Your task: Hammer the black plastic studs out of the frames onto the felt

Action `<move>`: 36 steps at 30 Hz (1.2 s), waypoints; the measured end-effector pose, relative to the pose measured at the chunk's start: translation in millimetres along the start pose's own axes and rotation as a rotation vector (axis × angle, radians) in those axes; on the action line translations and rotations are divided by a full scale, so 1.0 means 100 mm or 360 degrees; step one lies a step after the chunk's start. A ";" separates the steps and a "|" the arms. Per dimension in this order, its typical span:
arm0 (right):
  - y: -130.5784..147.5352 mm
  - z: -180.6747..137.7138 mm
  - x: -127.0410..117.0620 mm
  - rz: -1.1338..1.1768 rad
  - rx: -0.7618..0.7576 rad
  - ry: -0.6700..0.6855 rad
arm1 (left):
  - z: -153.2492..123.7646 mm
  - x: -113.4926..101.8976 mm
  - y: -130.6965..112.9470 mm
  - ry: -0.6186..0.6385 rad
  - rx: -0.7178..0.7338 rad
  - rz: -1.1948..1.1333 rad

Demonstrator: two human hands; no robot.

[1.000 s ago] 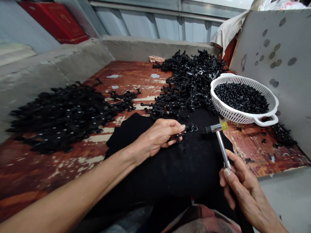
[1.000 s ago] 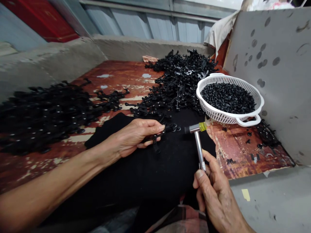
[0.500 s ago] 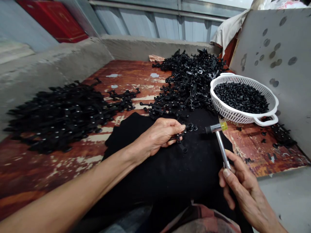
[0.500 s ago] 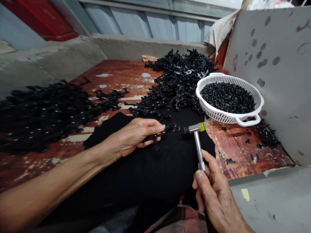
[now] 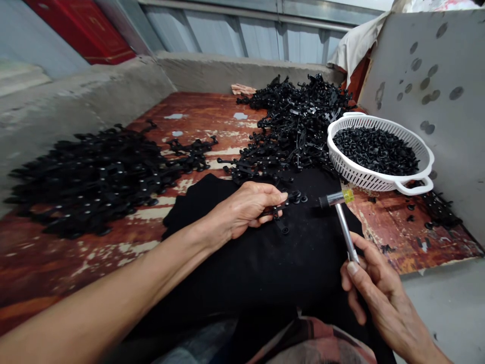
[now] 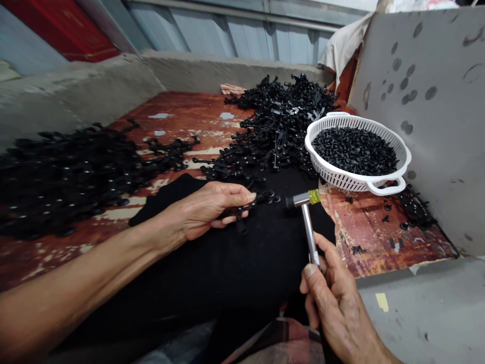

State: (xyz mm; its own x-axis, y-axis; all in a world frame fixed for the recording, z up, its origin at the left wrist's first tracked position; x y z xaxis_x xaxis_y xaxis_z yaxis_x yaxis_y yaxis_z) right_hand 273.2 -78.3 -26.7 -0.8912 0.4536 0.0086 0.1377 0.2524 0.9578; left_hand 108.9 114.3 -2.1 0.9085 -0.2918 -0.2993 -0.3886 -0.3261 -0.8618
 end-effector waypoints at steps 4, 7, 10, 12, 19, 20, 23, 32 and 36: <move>-0.01 0.00 0.00 -0.0003 0.0015 -0.0002 | -0.02 0.00 -0.02 -0.0003 -0.0071 -0.0031; -0.01 0.00 0.01 0.0002 0.0022 -0.0008 | -0.03 0.01 -0.03 -0.0015 -0.0077 -0.0040; 0.00 0.00 0.00 0.0018 0.0018 -0.0022 | -0.04 0.00 -0.02 -0.0048 -0.0046 -0.0036; 0.00 -0.01 0.00 0.0025 0.0016 -0.0022 | -0.04 0.00 0.00 -0.0057 -0.0040 -0.0045; -0.01 -0.01 0.00 0.0033 0.0017 -0.0005 | -0.05 -0.01 0.02 -0.0067 -0.0046 -0.0020; -0.01 -0.01 0.00 0.0027 0.0024 -0.0006 | -0.05 -0.01 0.02 -0.0064 -0.0039 -0.0017; 0.01 -0.01 0.01 0.0026 0.0038 -0.0013 | -0.06 0.00 0.01 -0.0053 -0.0024 -0.0008; -0.01 -0.01 0.01 0.0037 0.0038 0.0006 | -0.04 0.02 0.00 -0.0040 0.0084 0.0026; -0.03 -0.03 -0.01 0.0017 0.0027 0.0014 | -0.05 0.02 0.00 -0.0061 0.0131 0.0060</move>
State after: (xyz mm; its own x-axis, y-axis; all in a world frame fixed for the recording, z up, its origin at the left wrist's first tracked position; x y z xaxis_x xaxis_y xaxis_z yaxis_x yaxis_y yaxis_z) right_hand 272.1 -82.1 -28.2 -0.8933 0.4489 0.0216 0.1546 0.2618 0.9527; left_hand 110.0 108.8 -0.6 0.8993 -0.2672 -0.3461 -0.4099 -0.2400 -0.8800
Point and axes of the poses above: each hand's wrist, its own z-axis towards the middle knuckle, its own x-axis out of the palm, y = z × x, the point moved 6 cm from there along z, towards the middle knuckle, and after that the axes turned 12 degrees about -y, right-handed, at the moved point
